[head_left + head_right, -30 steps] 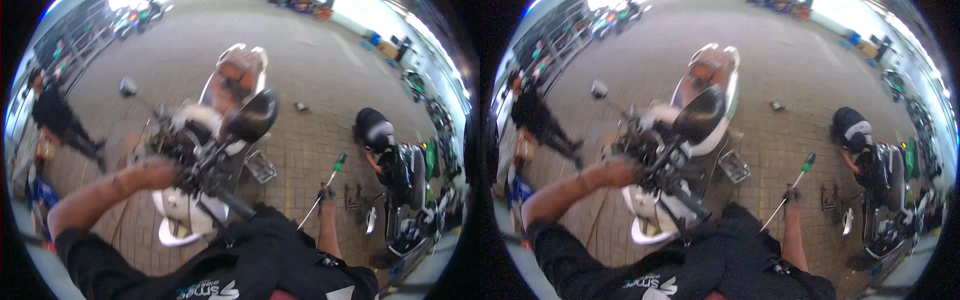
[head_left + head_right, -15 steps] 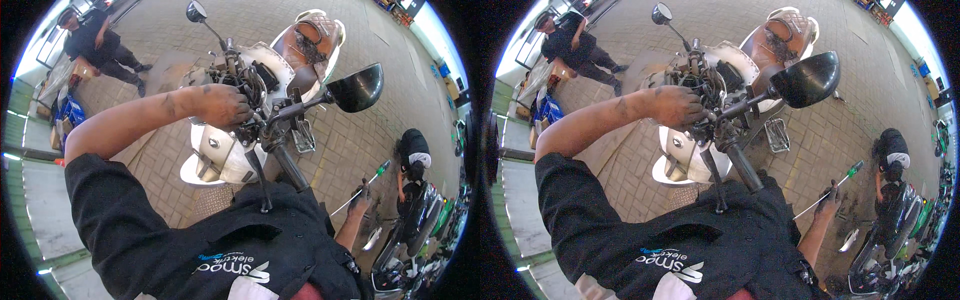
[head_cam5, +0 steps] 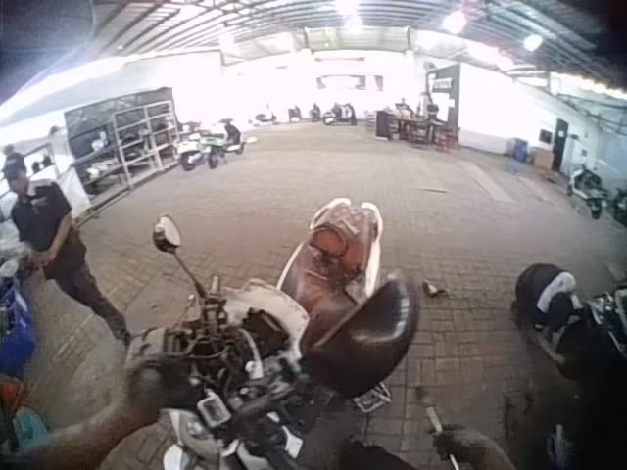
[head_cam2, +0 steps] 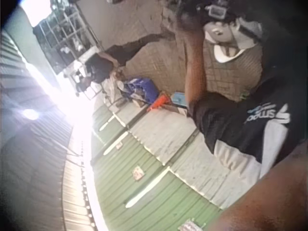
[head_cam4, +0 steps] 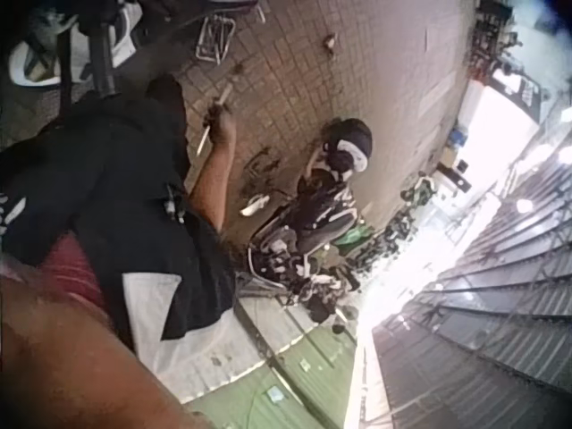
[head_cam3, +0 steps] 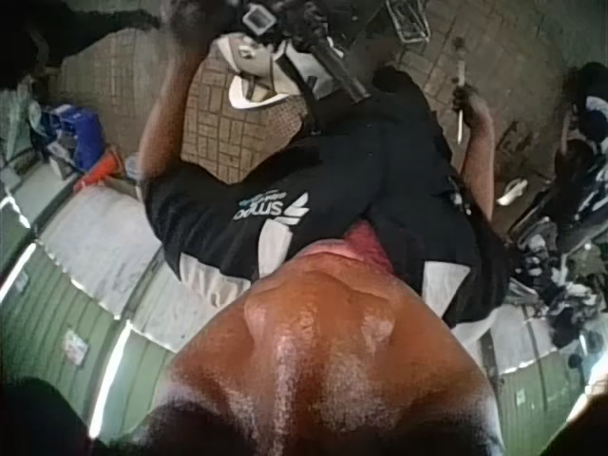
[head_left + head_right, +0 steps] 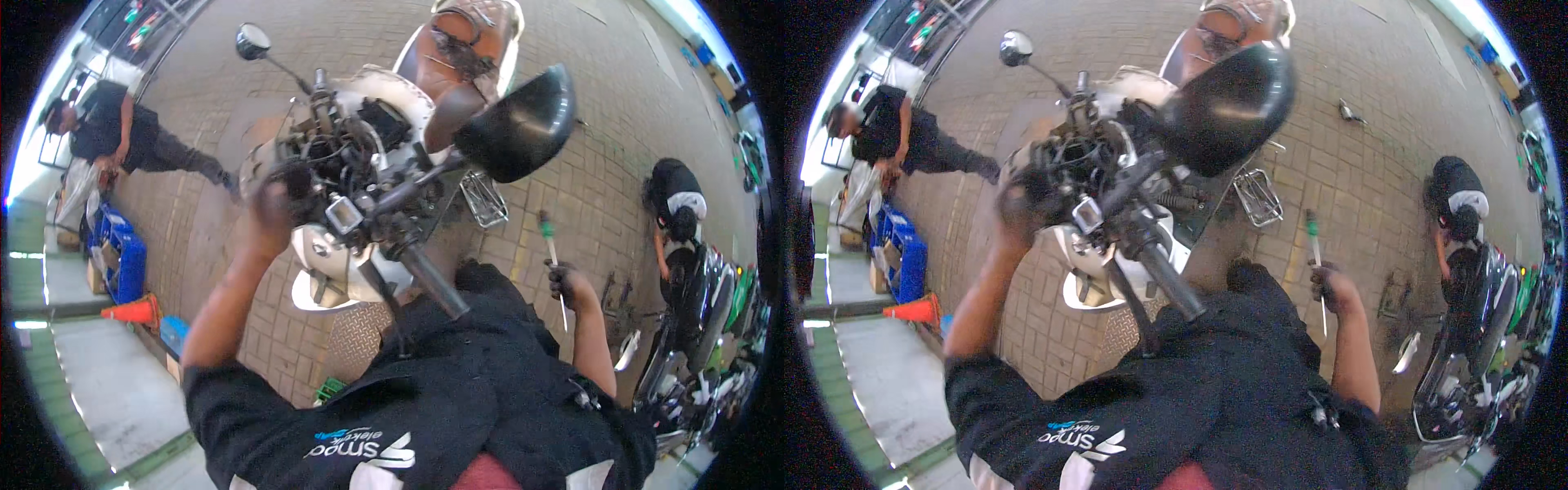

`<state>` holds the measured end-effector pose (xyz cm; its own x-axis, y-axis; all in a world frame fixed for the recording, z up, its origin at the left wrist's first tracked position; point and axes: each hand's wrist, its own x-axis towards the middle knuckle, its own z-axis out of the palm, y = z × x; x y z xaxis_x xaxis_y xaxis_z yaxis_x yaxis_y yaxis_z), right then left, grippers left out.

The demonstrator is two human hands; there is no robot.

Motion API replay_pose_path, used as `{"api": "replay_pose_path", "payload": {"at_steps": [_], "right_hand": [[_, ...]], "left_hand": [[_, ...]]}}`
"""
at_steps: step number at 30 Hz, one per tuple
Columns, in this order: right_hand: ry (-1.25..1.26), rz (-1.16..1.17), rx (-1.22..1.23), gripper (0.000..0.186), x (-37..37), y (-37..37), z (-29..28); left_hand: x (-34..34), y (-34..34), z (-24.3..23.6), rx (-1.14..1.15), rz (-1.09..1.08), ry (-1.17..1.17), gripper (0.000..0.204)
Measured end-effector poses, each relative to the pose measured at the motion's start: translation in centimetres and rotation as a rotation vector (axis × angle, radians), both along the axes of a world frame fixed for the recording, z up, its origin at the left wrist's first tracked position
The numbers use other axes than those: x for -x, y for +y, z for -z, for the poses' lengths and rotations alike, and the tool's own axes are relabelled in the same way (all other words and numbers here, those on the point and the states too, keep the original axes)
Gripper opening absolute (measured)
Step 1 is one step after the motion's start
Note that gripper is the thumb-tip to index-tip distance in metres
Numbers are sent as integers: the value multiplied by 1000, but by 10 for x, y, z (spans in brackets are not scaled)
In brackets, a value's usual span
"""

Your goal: The person manipulates wires and connectors inside the opened front panel of a scooter, then uses a screwdriver to tighten a screw on the headlight assembly.

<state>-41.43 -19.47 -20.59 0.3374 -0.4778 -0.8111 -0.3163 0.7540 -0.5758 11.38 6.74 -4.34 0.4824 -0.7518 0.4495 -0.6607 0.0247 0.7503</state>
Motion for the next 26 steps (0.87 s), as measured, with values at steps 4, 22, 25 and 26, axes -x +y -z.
{"api": "replay_pose_path", "payload": {"at_steps": [4,22,25,26], "right_hand": [[471,-902,276,30,-35,-48,104],[345,-1344,938,34,-296,-213,419],[328,-1241,881,33,-319,-217,459],[287,-1196,913,45,-320,-216,473]], "left_hand": [[50,31,-21,378,-392,639,33],[454,79,251,-126,-1260,1563,33],[447,-14,348,-449,-1248,1383,42],[459,-22,368,-437,-1270,1403,42]]}}
